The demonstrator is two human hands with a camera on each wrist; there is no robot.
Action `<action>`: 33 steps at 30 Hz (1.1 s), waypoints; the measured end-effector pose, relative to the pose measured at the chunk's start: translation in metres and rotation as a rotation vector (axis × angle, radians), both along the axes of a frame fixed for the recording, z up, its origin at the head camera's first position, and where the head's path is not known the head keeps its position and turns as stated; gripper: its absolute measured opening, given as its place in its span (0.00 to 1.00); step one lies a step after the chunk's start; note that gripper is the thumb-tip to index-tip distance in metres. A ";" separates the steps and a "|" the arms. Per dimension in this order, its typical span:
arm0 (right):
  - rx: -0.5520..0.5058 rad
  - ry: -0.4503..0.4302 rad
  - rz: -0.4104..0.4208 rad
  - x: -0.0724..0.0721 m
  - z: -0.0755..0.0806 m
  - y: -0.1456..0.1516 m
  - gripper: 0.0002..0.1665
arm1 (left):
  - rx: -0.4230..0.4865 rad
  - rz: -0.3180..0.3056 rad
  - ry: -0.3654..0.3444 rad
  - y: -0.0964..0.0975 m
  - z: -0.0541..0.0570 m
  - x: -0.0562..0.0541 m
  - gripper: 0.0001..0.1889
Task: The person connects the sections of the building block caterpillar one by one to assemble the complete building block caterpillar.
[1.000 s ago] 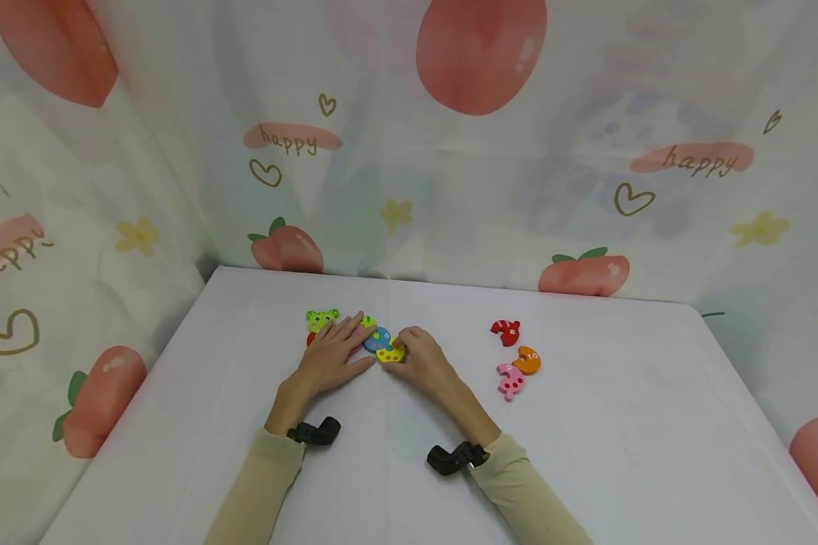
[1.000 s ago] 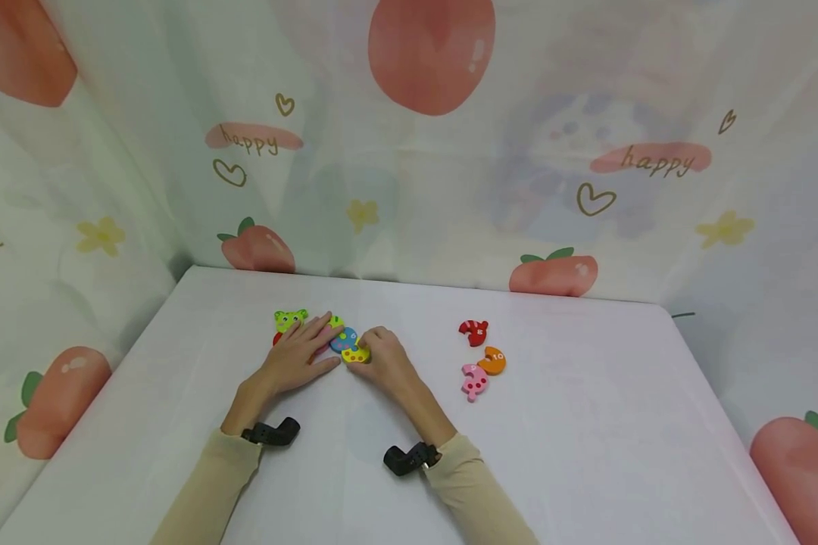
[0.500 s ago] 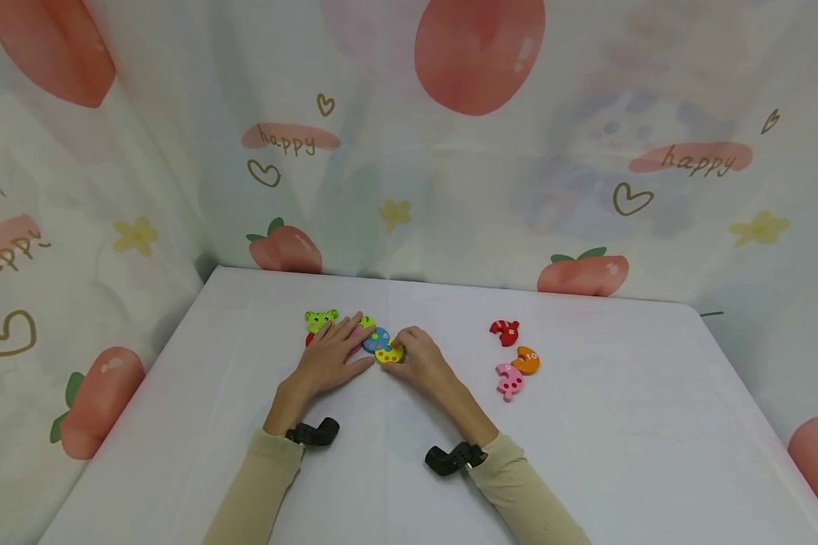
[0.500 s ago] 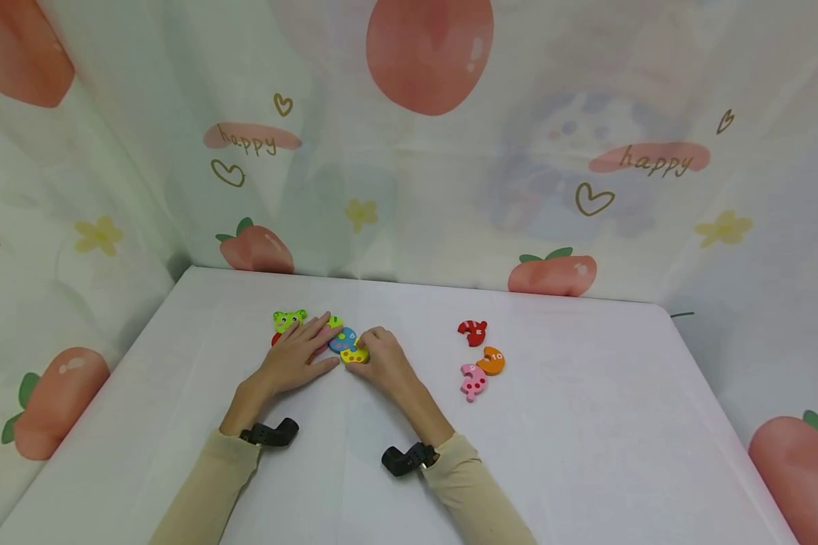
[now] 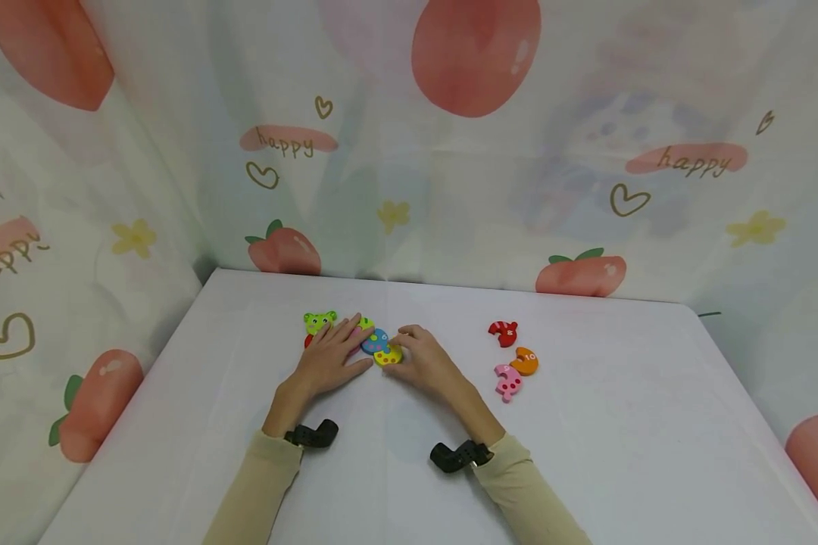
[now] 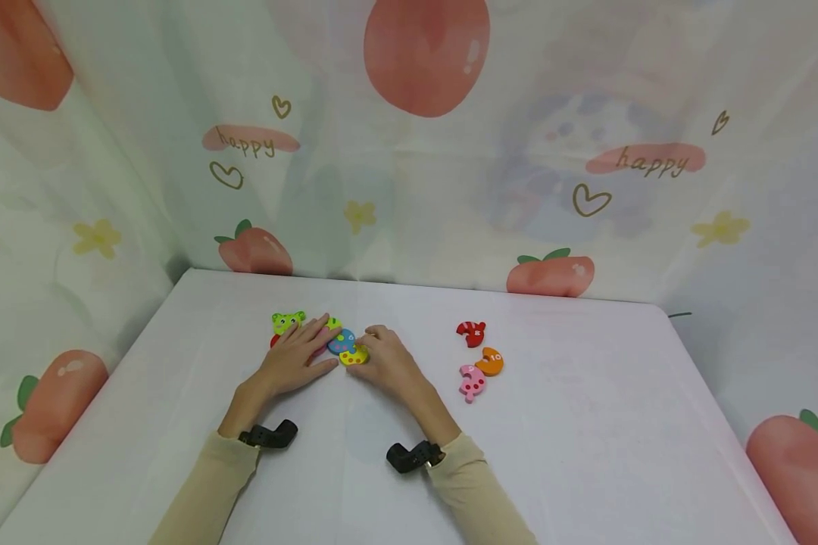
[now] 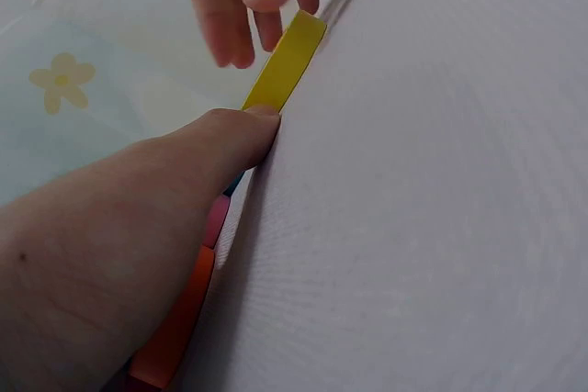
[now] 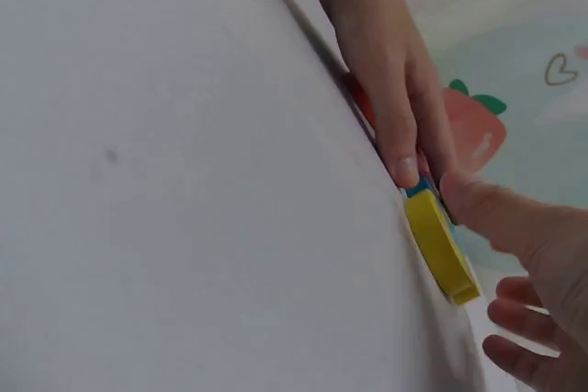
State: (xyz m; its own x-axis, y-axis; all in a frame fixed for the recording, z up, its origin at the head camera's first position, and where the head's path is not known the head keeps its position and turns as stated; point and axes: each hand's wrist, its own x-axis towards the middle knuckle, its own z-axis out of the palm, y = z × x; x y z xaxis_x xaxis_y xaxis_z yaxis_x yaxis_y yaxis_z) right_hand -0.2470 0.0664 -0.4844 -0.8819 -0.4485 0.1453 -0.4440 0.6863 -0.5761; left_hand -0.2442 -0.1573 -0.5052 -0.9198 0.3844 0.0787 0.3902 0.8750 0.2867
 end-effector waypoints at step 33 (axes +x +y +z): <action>0.070 0.003 -0.143 -0.026 0.004 0.096 0.39 | -0.022 0.006 -0.027 0.001 0.001 0.002 0.33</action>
State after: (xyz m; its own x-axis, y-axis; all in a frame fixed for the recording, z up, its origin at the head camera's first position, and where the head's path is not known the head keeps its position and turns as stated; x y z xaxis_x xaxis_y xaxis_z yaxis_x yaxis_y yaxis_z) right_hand -0.2735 0.1622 -0.4802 -0.9372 -0.3271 0.1208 -0.3401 0.7811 -0.5236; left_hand -0.2425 -0.1568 -0.5038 -0.9239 0.3799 0.0460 0.3771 0.8835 0.2778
